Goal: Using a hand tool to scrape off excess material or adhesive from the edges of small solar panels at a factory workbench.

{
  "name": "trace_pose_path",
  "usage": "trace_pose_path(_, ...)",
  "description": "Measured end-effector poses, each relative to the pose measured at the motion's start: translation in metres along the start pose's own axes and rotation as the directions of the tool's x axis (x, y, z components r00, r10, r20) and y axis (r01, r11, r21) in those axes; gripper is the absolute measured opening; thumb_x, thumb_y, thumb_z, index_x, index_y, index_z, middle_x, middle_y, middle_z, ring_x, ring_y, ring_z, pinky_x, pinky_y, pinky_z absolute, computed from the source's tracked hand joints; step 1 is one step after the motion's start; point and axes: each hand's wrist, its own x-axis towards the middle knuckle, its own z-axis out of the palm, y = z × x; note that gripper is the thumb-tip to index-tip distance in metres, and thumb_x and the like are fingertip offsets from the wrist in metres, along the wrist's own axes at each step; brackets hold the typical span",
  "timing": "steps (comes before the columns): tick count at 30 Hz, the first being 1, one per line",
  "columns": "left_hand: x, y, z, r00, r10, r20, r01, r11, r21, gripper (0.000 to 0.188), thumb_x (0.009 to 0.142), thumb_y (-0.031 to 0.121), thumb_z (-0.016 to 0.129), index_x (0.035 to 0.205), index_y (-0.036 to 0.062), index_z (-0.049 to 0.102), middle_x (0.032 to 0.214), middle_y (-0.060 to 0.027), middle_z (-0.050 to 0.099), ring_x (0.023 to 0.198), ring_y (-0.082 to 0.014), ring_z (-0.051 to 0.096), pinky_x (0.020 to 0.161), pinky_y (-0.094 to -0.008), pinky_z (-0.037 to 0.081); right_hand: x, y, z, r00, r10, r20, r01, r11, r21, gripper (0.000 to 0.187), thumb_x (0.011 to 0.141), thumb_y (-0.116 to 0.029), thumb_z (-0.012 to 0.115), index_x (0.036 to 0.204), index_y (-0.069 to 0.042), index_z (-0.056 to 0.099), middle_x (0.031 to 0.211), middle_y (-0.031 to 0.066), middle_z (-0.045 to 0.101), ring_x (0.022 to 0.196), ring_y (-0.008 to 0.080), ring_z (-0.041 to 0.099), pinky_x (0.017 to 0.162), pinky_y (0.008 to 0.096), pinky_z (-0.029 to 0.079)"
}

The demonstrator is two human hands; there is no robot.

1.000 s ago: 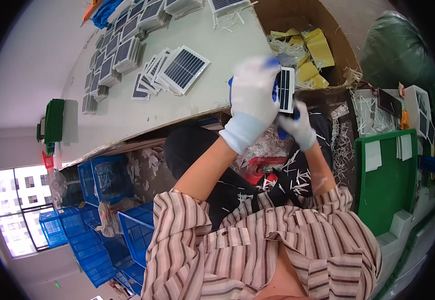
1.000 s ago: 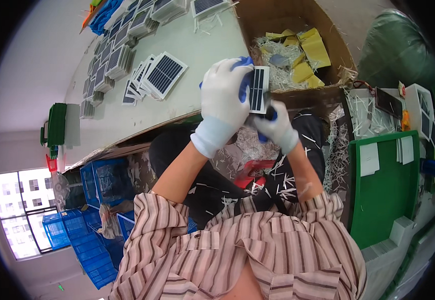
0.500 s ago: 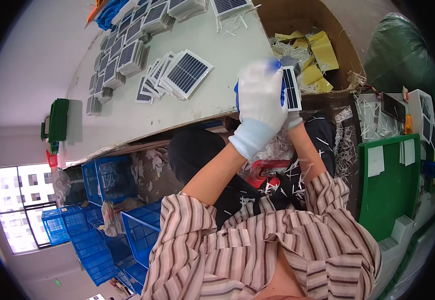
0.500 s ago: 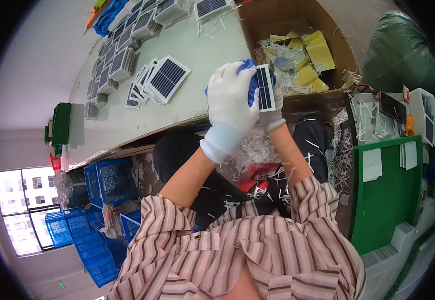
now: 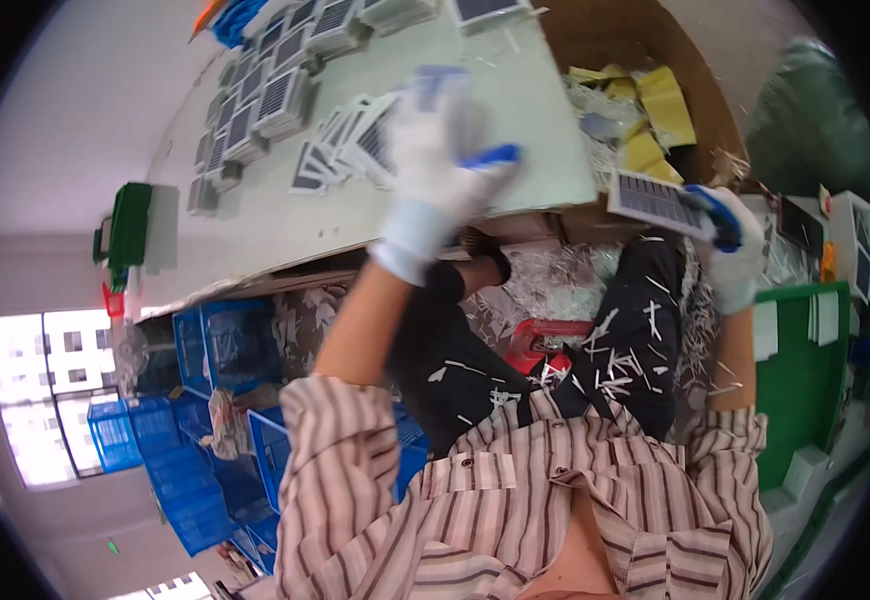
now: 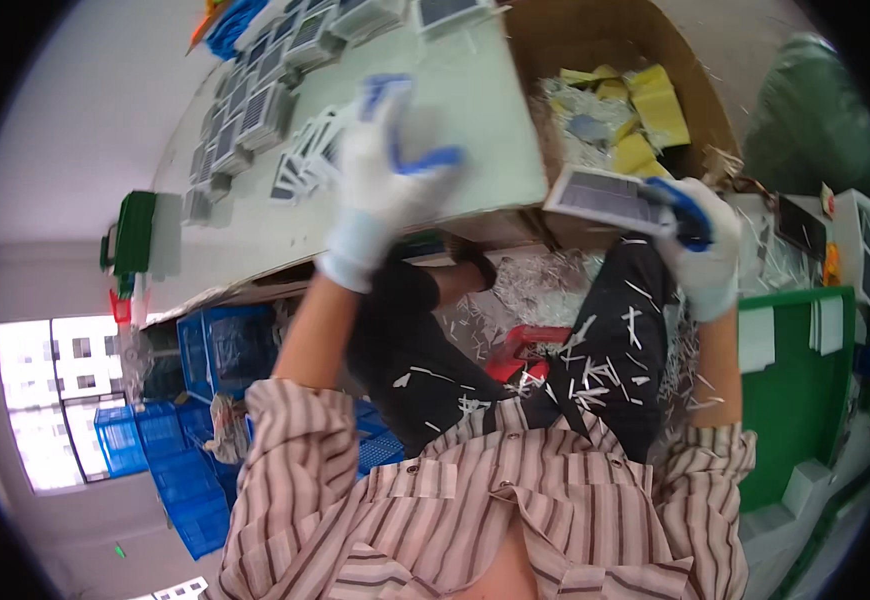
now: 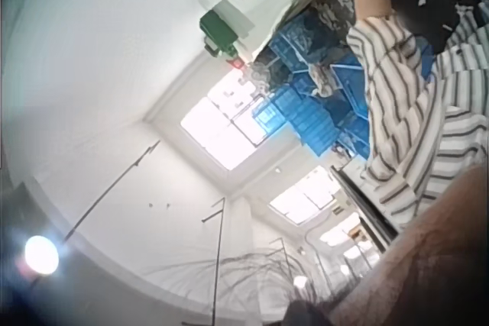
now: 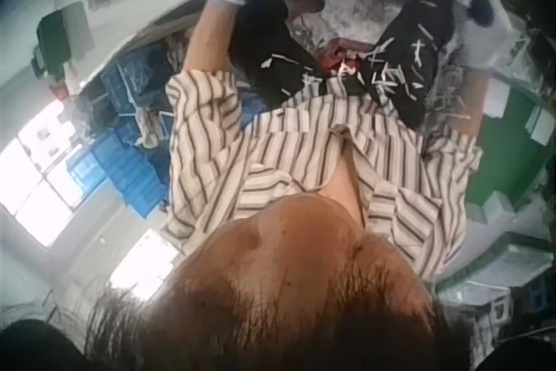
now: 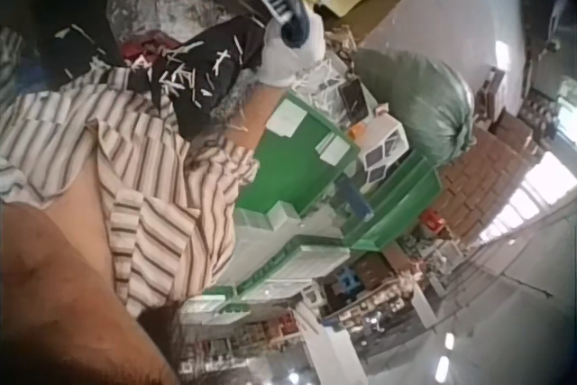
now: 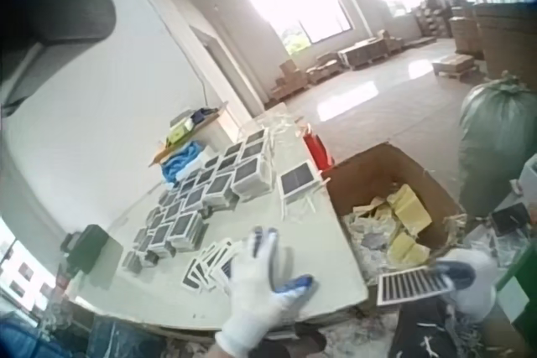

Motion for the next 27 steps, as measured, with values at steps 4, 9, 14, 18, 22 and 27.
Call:
trace_pose_path(4, 0.001, -0.075, -0.035, 0.952, -0.053, 0.301, -0.013, 0.977, 0.214, 0.051, 0.076, 0.026, 0.067, 0.12, 0.0009, 0.057, 0.127, -0.0202, 0.054, 0.119, -0.0337, 0.05, 0.1, -0.0368, 0.039, -0.052, 0.027, -0.098, 0.898, 0.423, -0.117, -0.437, 0.889, -0.136, 0.014, 0.08, -0.005, 0.065, 0.092, 0.0, 0.065, 0.069, -0.0001, 0.06, 0.059, 0.0053, 0.055, 0.052, 0.0188, 0.041)
trace_pose_path(9, 0.02, -0.051, -0.061, 0.971, -0.019, 0.237, 0.004, 0.998, 0.061, 0.032, 0.08, 0.005, 0.061, 0.112, 0.0033, 0.064, 0.115, -0.0169, 0.062, 0.105, -0.0302, 0.061, 0.091, -0.0339, 0.047, -0.098, 0.038, -0.197, 0.566, 0.824, -0.024, -0.784, 0.529, -0.324, 0.02, 0.075, -0.02, 0.07, 0.07, -0.005, 0.058, 0.055, -0.001, 0.05, 0.045, 0.0078, 0.043, 0.04, 0.0259, 0.033)
trace_pose_path(14, 0.004, 0.016, -0.025, 0.954, 0.298, 0.032, -0.299, 0.941, 0.159, 0.04, 0.074, 0.01, 0.07, 0.113, 0.0119, 0.064, 0.113, -0.0128, 0.063, 0.101, -0.0318, 0.061, 0.086, -0.039, 0.048, -0.132, 0.08, -0.207, 0.347, 0.936, 0.066, -0.849, 0.343, -0.402, 0.025, 0.074, -0.023, 0.072, 0.069, -0.003, 0.059, 0.057, 0.0028, 0.056, 0.041, 0.0109, 0.047, 0.037, 0.0262, 0.035)
trace_pose_path(18, -0.021, 0.051, 0.004, 0.937, 0.31, 0.161, -0.311, 0.95, -0.016, 0.047, 0.067, 0.011, 0.073, 0.113, 0.0115, 0.063, 0.115, -0.0147, 0.06, 0.106, -0.0344, 0.057, 0.09, -0.0416, 0.046, -0.14, 0.077, -0.174, 0.553, 0.798, -0.239, -0.68, 0.266, -0.684, 0.027, 0.076, -0.026, 0.07, 0.083, -0.001, 0.061, 0.067, 0.013, 0.06, 0.057, 0.0248, 0.058, 0.055, 0.035, 0.046)
trace_pose_path(22, -0.002, 0.051, 0.022, 0.993, 0.115, -0.009, -0.115, 0.988, -0.107, 0.047, 0.069, 0.014, 0.071, 0.114, 0.0062, 0.059, 0.119, -0.0176, 0.057, 0.109, -0.036, 0.053, 0.095, -0.0415, 0.041, -0.111, 0.048, -0.105, 0.77, 0.533, -0.352, -0.63, 0.543, -0.556, 0.024, 0.083, -0.022, 0.064, 0.099, -0.004, 0.062, 0.08, 0.0123, 0.066, 0.072, 0.0198, 0.064, 0.068, 0.0332, 0.049)
trace_pose_path(27, -0.006, 0.074, 0.04, 1.0, 0.006, 0.022, -0.007, 1.0, 0.017, 0.037, 0.07, 0.008, 0.065, 0.106, 0.0063, 0.062, 0.108, -0.0148, 0.058, 0.105, -0.034, 0.052, 0.092, -0.0438, 0.041, -0.047, 0.017, 0.064, 0.799, 0.601, -0.016, -0.577, 0.774, 0.262, 0.019, 0.076, -0.013, 0.073, 0.089, -0.003, 0.064, 0.079, 0.0005, 0.064, 0.072, 0.007, 0.058, 0.07, 0.0229, 0.047)
